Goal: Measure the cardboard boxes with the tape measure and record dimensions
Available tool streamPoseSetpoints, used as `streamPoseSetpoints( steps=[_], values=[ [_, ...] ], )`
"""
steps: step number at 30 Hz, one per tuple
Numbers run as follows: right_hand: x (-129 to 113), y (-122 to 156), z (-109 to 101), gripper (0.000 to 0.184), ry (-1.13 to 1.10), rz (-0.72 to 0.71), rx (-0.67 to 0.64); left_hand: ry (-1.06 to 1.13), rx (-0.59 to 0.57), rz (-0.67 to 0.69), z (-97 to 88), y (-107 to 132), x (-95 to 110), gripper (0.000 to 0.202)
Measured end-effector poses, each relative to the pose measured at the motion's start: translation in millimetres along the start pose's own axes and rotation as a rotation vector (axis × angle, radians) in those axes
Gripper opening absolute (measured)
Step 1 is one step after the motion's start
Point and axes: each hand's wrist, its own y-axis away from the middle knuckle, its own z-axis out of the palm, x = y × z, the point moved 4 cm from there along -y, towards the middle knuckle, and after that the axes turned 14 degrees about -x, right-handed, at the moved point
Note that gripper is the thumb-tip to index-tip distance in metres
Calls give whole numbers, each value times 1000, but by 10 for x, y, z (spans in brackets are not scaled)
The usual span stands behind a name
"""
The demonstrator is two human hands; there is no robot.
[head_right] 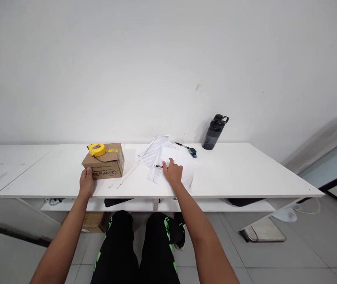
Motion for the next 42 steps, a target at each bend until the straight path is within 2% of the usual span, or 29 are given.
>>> streamPoseSetpoints(
  steps=[5,8,12,14,16,19,22,25,35,42],
  values=[
    [44,57,-83,71,-325,-8,30,-23,5,-15,8,-1,25,46],
    [55,68,-41,61,-658,35,70,-46,27,-8,7,12,67,47],
    [20,79,158,54,-1235,0,112,-58,13,-9,3,52,103,48],
    [-12,101,239,54,-1350,0,81,-45,7,-9,3,60,96,49],
    [-63,140,265,52,-1288,2,-1,-34,7,-3,3,52,74,50],
    [-171,210,204,45,-1034,-57,-115,-31,20,-1,1,19,19,50],
    [-229,256,134,40,-890,-54,-135,-20,33,2,-2,-9,-25,49],
    [-226,259,119,37,-872,-15,-115,-34,27,6,-1,-13,-28,49],
    [-233,231,173,37,-832,-35,-135,-60,20,6,10,57,76,49],
    [-235,227,187,39,-827,-59,-156,-49,19,0,8,52,54,48]
  ],
)
